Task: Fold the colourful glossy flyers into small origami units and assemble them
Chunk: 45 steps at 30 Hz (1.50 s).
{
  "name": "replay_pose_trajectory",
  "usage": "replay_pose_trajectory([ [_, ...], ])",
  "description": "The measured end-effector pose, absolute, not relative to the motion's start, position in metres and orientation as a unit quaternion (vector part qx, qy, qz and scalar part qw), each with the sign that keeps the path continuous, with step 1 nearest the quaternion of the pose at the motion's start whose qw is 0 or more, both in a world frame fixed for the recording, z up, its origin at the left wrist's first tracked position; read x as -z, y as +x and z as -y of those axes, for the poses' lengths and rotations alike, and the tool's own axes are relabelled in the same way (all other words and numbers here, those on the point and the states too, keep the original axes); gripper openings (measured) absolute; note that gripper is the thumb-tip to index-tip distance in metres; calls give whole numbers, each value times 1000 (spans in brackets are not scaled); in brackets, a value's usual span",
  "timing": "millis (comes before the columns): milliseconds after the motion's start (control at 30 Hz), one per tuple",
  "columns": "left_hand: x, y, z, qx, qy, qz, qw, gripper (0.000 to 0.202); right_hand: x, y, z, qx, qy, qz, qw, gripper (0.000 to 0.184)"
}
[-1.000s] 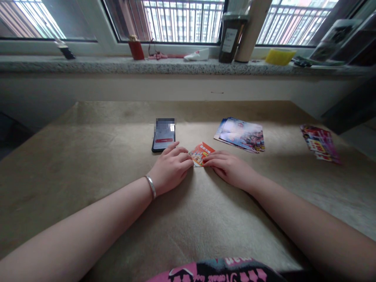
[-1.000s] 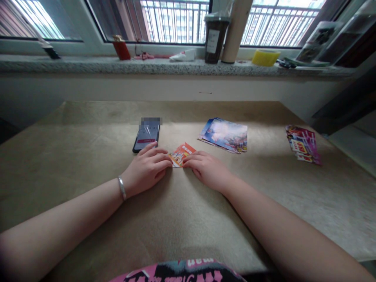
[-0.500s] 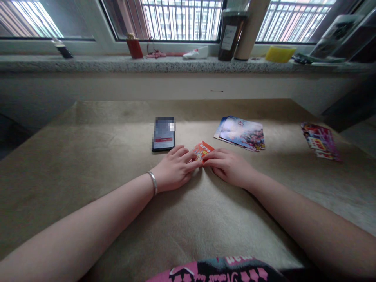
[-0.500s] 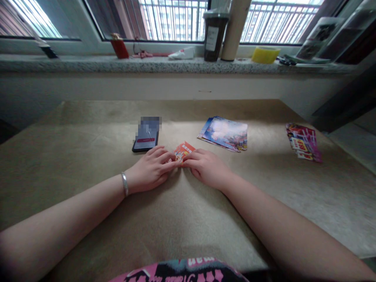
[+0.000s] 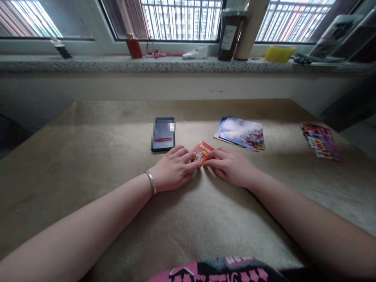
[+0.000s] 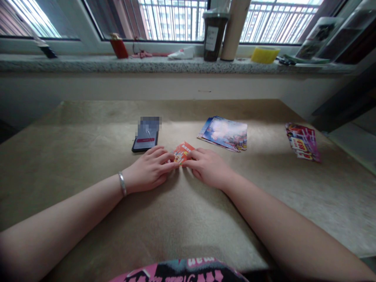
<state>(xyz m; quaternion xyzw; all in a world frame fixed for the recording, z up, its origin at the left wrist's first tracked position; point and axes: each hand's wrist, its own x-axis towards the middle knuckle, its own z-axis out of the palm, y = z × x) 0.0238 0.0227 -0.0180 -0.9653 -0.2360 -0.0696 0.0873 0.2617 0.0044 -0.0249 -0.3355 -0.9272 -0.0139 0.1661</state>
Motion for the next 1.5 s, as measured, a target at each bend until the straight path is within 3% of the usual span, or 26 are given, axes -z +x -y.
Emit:
replay_pose_trajectory([
  [1500,-11,-1,-29,40,-975,218,18,34,27,271,-4,-3,-332,929,160,31],
])
